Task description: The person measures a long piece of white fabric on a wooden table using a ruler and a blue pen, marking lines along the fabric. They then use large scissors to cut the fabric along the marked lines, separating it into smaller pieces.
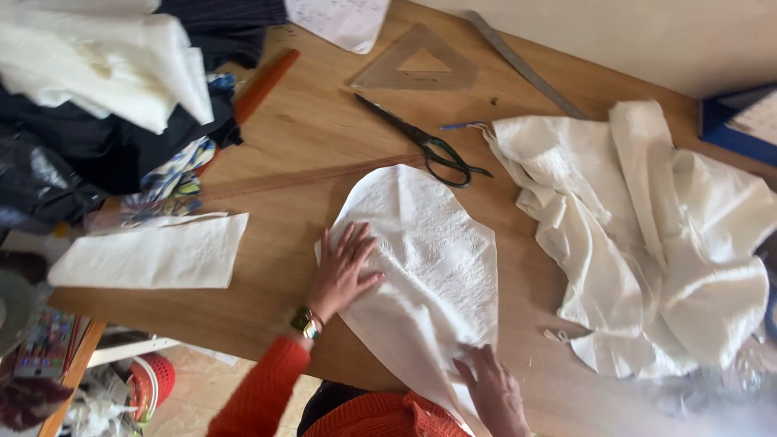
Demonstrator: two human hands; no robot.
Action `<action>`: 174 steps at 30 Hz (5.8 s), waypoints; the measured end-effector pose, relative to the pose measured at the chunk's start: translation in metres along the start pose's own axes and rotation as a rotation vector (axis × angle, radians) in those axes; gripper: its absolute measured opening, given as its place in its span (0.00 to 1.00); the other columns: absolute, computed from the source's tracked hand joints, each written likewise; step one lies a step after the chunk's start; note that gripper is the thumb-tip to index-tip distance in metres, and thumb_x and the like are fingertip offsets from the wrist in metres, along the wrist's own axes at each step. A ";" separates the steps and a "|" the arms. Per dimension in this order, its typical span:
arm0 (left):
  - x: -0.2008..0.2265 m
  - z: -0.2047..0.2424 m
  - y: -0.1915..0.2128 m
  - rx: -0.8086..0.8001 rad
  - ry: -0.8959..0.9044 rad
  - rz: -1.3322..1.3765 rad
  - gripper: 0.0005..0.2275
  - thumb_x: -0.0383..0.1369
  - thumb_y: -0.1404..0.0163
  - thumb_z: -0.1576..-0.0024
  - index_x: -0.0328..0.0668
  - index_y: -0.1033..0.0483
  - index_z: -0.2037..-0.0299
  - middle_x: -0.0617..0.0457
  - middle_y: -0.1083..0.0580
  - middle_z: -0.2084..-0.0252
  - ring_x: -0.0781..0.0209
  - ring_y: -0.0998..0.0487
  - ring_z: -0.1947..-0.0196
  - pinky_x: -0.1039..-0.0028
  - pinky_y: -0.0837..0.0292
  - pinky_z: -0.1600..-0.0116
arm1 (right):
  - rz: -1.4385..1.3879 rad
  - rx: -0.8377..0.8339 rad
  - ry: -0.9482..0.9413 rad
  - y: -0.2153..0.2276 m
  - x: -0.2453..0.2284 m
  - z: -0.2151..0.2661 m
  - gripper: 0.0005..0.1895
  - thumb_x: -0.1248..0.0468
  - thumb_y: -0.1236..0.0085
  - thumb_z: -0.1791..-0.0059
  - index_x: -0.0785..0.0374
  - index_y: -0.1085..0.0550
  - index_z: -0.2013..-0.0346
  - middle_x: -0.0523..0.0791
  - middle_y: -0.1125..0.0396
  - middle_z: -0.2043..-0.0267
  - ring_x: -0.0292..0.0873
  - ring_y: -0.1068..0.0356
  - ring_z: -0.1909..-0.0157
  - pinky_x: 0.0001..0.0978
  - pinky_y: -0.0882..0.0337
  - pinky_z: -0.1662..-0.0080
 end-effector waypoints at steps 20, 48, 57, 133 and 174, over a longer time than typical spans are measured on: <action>0.068 -0.014 -0.002 -0.166 -0.269 -0.005 0.35 0.60 0.55 0.45 0.63 0.44 0.27 0.52 0.50 0.21 0.44 0.53 0.23 0.32 0.65 0.28 | -0.763 -0.662 0.540 0.019 -0.093 -0.082 0.18 0.58 0.48 0.44 0.52 0.26 0.39 0.49 0.25 0.52 0.53 0.27 0.48 0.49 0.28 0.50; 0.188 -0.036 -0.036 -0.160 -0.351 0.144 0.24 0.43 0.60 0.36 0.52 0.38 0.29 0.52 0.47 0.22 0.51 0.51 0.22 0.37 0.62 0.26 | -0.048 0.081 0.016 0.076 -0.018 -0.286 0.20 0.43 0.39 0.59 0.52 0.25 0.64 0.50 0.28 0.70 0.59 0.25 0.61 0.53 0.29 0.61; 0.187 -0.037 -0.030 -0.140 -0.344 0.191 0.23 0.40 0.62 0.36 0.57 0.39 0.28 0.50 0.44 0.23 0.51 0.48 0.24 0.36 0.63 0.27 | -1.063 -0.181 0.201 0.087 0.043 -0.045 0.31 0.61 0.32 0.54 0.70 0.32 0.41 0.48 0.34 0.70 0.42 0.32 0.69 0.31 0.31 0.69; 0.185 -0.036 -0.030 -0.122 -0.367 0.203 0.25 0.43 0.60 0.34 0.56 0.47 0.25 0.51 0.49 0.22 0.53 0.53 0.22 0.41 0.64 0.23 | -0.684 -0.219 -0.351 0.040 0.075 0.011 0.38 0.36 0.54 0.54 0.57 0.29 0.40 0.37 0.47 0.78 0.32 0.47 0.80 0.27 0.42 0.77; 0.123 0.042 -0.003 0.008 0.140 -0.043 0.24 0.46 0.56 0.37 0.51 0.33 0.31 0.50 0.42 0.22 0.38 0.46 0.22 0.26 0.60 0.28 | -0.133 0.292 -0.800 0.141 0.414 0.035 0.36 0.52 0.52 0.48 0.50 0.51 0.27 0.69 0.32 0.50 0.81 0.35 0.49 0.70 0.38 0.49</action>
Point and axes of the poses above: each hand's wrist, its own z-axis away from the middle knuckle, its own y-axis out of the back of the hand, x = y × z, the point moved 1 cm from there along -z, towards the middle knuckle
